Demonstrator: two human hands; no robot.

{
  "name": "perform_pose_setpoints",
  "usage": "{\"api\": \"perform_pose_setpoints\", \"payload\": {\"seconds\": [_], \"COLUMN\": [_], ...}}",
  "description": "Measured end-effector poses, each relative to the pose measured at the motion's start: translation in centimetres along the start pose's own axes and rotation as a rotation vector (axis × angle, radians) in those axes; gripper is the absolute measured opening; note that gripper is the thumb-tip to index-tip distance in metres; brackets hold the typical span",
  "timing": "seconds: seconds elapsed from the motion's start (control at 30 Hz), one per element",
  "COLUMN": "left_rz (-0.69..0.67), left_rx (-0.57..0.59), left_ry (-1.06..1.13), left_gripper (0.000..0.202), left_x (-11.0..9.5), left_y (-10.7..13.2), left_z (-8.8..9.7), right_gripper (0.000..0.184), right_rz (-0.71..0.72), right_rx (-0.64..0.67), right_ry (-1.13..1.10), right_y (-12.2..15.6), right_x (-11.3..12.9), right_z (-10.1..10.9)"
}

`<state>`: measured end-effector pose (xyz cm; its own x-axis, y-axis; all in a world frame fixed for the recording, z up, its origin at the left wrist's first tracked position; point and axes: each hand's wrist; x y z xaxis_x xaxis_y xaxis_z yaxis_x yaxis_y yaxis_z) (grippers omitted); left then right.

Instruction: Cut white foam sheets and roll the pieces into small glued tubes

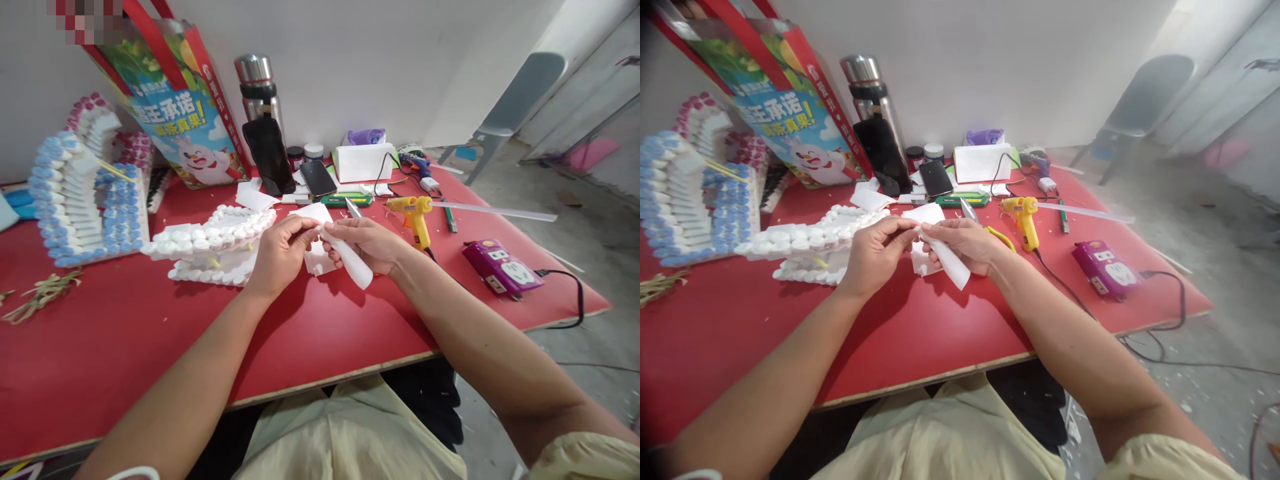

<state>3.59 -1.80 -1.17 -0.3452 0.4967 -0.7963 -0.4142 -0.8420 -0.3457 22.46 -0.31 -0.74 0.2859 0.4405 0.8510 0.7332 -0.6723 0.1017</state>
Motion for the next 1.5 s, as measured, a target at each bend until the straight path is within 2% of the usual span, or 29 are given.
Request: {"api": "perform_pose_setpoints", "payload": {"seconds": [0.33,0.4,0.57,0.63,0.7,0.8,0.93,1.0,1.1,1.2,1.27,1.33,1.4,1.5], "left_rz": [0.15,0.173,0.197,0.202,0.183,0.058,-0.156,-0.217,-0.272,-0.252,-0.162,-0.048,0.039,0.092], "left_rx": [-0.042,-0.062,-0.142,-0.164,-0.172,-0.181,-0.206,-0.196,-0.158,-0.144,-0.122,-0.06,0.032,0.126], "left_ry": [0.139,0.155,0.167,0.145,0.092,-0.095,-0.399,-0.483,-0.498,-0.352,-0.132,0.133,0.335,0.459], "left_gripper": [0.016,0.016,0.013,0.012,0.011,0.011,0.016,0.019,0.026,0.025,0.018,0.012,0.016,0.022], "left_x": [0.2,0.2,-0.2,-0.4,-0.5,-0.3,0.2,0.5,0.7,0.6,0.6,0.7,1.0,1.5], "left_y": [0.2,0.1,-0.1,-0.1,-0.1,0.1,0.3,0.4,0.6,0.6,0.4,0.1,-0.1,-0.3], "left_z": [-0.7,-1.1,-1.9,-1.9,-1.9,-2.0,-2.2,-2.3,-2.3,-2.0,-1.5,-0.9,-0.4,0.1], "right_gripper": [0.02,0.018,0.017,0.015,0.013,0.012,0.014,0.015,0.016,0.015,0.015,0.016,0.018,0.019], "right_rz": [0.105,0.134,0.28,0.317,0.321,0.319,0.344,0.361,0.384,0.383,0.36,0.331,0.321,0.326], "right_rx": [-0.146,-0.236,-0.515,-0.555,-0.565,-0.554,-0.46,-0.413,-0.388,-0.333,-0.26,-0.185,-0.142,-0.138], "right_ry": [0.19,0.35,0.983,1.17,1.267,1.259,1.034,0.913,0.798,0.752,0.726,0.704,0.708,0.741], "right_y": [-0.1,-0.2,-0.5,-0.5,-0.4,-0.3,-0.5,-0.6,-0.7,-0.4,-0.2,0.1,0.3,0.3], "right_x": [-0.2,-0.4,-1.4,-1.6,-1.7,-1.7,-1.8,-1.9,-1.9,-1.5,-1.1,-0.6,-0.4,-0.3], "right_z": [-0.2,-0.6,-1.9,-2.3,-2.5,-2.5,-2.1,-1.9,-1.6,-1.3,-1.1,-0.8,-0.6,-0.4]}}
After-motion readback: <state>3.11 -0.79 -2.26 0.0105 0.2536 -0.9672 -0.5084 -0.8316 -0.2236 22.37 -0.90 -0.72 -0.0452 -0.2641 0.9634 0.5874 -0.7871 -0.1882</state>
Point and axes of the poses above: each hand's wrist, its own y-axis away from the middle knuckle, its own z-axis out of the back of the hand, x = y × z, and after that the axes turned 15 degrees about x, right-handed
